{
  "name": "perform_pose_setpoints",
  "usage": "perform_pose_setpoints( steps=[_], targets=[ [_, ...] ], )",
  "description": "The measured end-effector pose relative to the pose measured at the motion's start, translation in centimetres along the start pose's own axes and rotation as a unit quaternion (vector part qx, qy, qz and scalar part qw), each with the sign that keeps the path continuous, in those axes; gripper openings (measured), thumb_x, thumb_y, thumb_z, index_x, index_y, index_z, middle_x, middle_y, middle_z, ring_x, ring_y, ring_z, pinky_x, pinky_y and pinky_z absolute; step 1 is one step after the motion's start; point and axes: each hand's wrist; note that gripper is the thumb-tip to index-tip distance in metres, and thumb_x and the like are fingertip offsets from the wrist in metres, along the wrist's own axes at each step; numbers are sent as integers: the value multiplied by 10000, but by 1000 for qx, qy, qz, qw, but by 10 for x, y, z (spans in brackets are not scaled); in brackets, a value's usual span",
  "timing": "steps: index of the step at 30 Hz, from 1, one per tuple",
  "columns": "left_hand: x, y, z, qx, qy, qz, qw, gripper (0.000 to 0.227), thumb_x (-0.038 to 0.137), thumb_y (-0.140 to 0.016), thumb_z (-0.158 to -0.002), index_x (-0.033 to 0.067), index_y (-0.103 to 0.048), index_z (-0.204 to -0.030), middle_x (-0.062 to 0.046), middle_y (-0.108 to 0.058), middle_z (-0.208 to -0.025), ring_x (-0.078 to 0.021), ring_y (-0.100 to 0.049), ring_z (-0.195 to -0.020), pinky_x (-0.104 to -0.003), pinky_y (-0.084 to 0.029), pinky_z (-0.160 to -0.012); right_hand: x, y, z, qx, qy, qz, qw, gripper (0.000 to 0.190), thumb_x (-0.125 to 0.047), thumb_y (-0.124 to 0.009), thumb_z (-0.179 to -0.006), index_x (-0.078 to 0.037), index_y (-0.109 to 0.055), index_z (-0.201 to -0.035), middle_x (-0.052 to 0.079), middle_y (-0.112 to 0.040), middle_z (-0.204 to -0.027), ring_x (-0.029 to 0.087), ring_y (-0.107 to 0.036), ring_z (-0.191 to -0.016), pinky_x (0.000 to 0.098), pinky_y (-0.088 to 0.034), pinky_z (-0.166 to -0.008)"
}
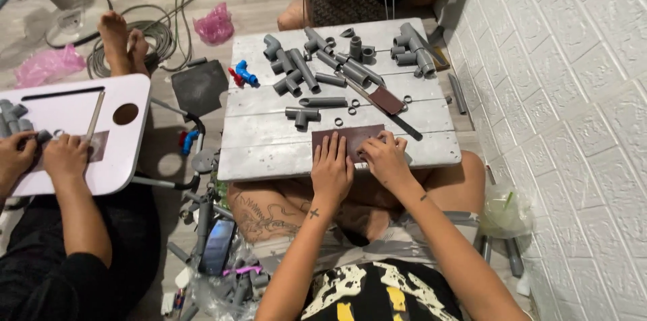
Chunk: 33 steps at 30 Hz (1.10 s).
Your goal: Sanding the edges of small plastic rings on a sheet of sandpaper to smooth them.
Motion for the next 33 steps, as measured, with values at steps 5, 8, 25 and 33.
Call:
perform_pose_setpoints(
  steps=[5, 8, 25, 33],
  targets=[
    [0, -1, 2, -11, 2, -4, 1000, 494, 288, -505, -951, 112, -578, -1406, -127, -542, -1475, -316, -488, -1378, -454, -322, -1156, -1, 5, -1, -15, -8, -12, 1000, 179, -224, -755, -889, -303, -709, -1043, -75, -719, -1066, 247, -522, -1222, 522, -355, -941],
    [-2, -1, 2, -16, 4, 2, 1000, 488, 282, -503, -951, 105, -583, -1398, -135, -547, -1467, -321, -494, -1370, -457, -325, -1151, -2, 2, -1, -11, -11, -16, 1000, 164, -246, -749, -898, -315, -712, -1043, -78, -727, -1067, 248, -531, -1221, 519, -356, -940],
    [2, 12, -1, -25, 10, 14, 1000, 485, 265, -505, -955, 96, -575, -1405, -149, -541, -1468, -329, -477, -1382, -455, -297, -1164, -3, 5, -1, -14, -15, -7, 1000, 173, -245, -745, -888, -329, -717, -1037, -80, -731, -1076, 240, -519, -1237, 514, -360, -947],
    [2, 6, -2, 2, 11, 9, 1000, 491, 274, -517, -929, 112, -588, -1388, -132, -552, -1457, -315, -493, -1363, -441, -304, -1151, -2, -3, 2, 11, -30, -13, 999, 135, -267, -736, -906, -323, -720, -1027, -105, -715, -1064, 222, -522, -1211, 528, -386, -953]
  ],
)
Point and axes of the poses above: each hand's wrist, its own z-axis away from the middle knuckle, its own y-axis out of the back of the hand, x = y × z
